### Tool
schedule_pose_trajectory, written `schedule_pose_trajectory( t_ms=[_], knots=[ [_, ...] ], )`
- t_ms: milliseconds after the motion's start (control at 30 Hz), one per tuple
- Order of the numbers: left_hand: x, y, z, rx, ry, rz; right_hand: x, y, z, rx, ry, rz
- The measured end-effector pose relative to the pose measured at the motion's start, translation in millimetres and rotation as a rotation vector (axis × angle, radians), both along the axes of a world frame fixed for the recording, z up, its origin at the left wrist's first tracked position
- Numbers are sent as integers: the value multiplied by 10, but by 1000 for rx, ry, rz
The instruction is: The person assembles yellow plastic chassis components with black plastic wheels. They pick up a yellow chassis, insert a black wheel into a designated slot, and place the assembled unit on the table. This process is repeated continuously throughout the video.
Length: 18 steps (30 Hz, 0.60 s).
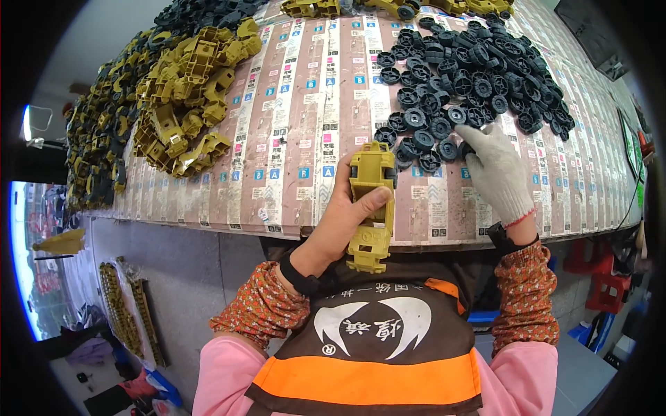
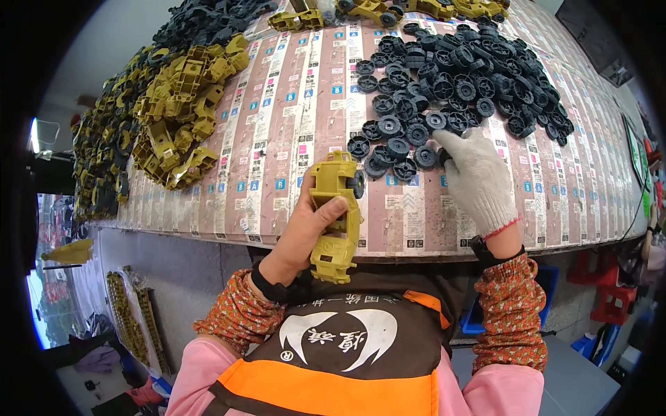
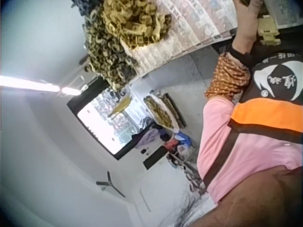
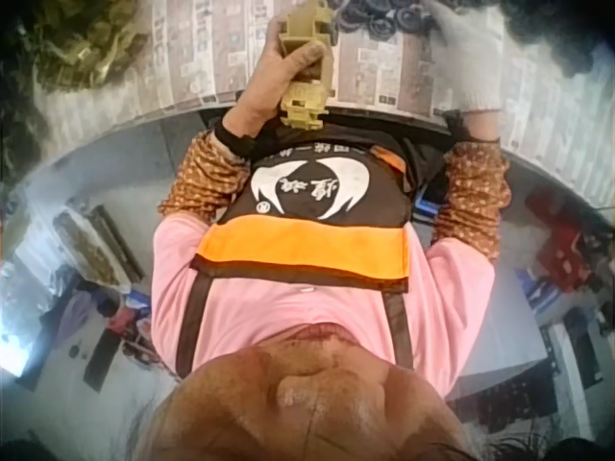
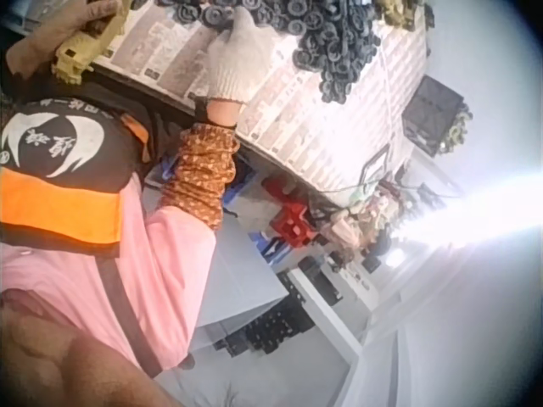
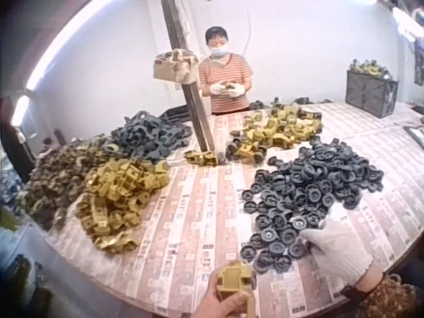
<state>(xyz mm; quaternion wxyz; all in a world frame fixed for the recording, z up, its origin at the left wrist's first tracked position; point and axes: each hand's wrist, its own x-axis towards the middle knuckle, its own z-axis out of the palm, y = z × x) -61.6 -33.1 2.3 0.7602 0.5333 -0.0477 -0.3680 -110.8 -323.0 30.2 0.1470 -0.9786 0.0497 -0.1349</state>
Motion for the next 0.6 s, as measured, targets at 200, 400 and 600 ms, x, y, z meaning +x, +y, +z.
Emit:
schedule_pose_trajectory(
  t_ms=[200,400,600],
  knots=[
    [15,31,-93,-144,115,148,-102,81,-21,156,-64,3],
    [50,-10,-111,-275,133,216,-344,843,112,823,37,86],
    [7,-120,-77,-187,-42,387,-564,1213,56,910,114,50]
  ],
)
